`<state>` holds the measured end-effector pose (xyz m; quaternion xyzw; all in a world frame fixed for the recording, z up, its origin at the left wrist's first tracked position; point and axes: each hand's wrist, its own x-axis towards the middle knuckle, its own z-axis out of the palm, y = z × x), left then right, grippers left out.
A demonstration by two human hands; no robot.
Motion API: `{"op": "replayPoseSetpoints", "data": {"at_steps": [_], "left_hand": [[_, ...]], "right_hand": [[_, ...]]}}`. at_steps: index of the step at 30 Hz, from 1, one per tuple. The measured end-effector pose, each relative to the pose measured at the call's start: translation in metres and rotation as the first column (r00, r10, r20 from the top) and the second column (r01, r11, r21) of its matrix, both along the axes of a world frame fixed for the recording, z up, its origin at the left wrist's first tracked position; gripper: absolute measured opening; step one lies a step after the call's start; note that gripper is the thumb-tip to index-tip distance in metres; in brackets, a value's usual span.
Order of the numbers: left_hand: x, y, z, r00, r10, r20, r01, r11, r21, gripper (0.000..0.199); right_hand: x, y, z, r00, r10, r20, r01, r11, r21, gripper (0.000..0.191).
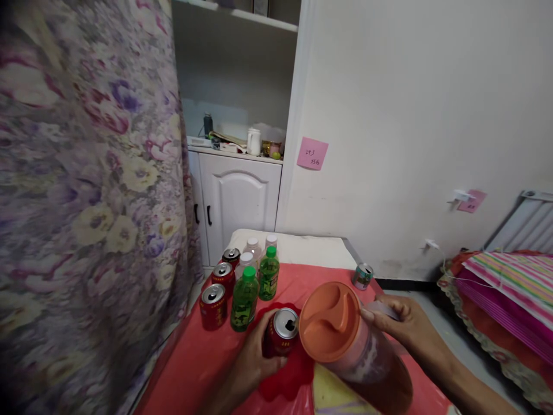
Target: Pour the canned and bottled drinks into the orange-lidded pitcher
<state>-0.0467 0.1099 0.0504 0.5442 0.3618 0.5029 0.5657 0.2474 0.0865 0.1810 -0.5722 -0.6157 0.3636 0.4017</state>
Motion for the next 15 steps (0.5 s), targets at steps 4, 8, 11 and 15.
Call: {"op": "replayPoseSetpoints", "data": {"at_steps": [4, 8, 11, 15], "left_hand": [[0.0005, -0.0004, 0.0025, 1.000, -0.017, 0.026, 0.017, 1.000, 0.002, 0.074], [-0.0004, -0.0013, 0.0029, 1.000, -0.002, 0.002, 0.002, 1.000, 0.001, 0.075], [-0.0010, -0.0014, 0.0023, 1.000, 0.004, -0.003, -0.004, 1.000, 0.006, 0.076], [-0.0014, -0.0002, 0.0000, 1.000, -0.007, 0.001, 0.007, 1.000, 0.008, 0.078]], "right_hand": [[-0.0019, -0.0010, 0.0035, 1.000, -0.005, 0.005, 0.005, 1.000, 0.003, 0.053], [-0.0046, -0.0018, 0.0059, 1.000, 0.005, -0.008, -0.005, 1.000, -0.014, 0.053], [-0.0053, -0.0024, 0.0062, 1.000, -0.012, -0.019, 0.011, 1.000, -0.005, 0.053], [-0.0052, -0.0029, 0.0071, 1.000, -0.006, -0.018, 0.006, 1.000, 0.000, 0.052]]}}
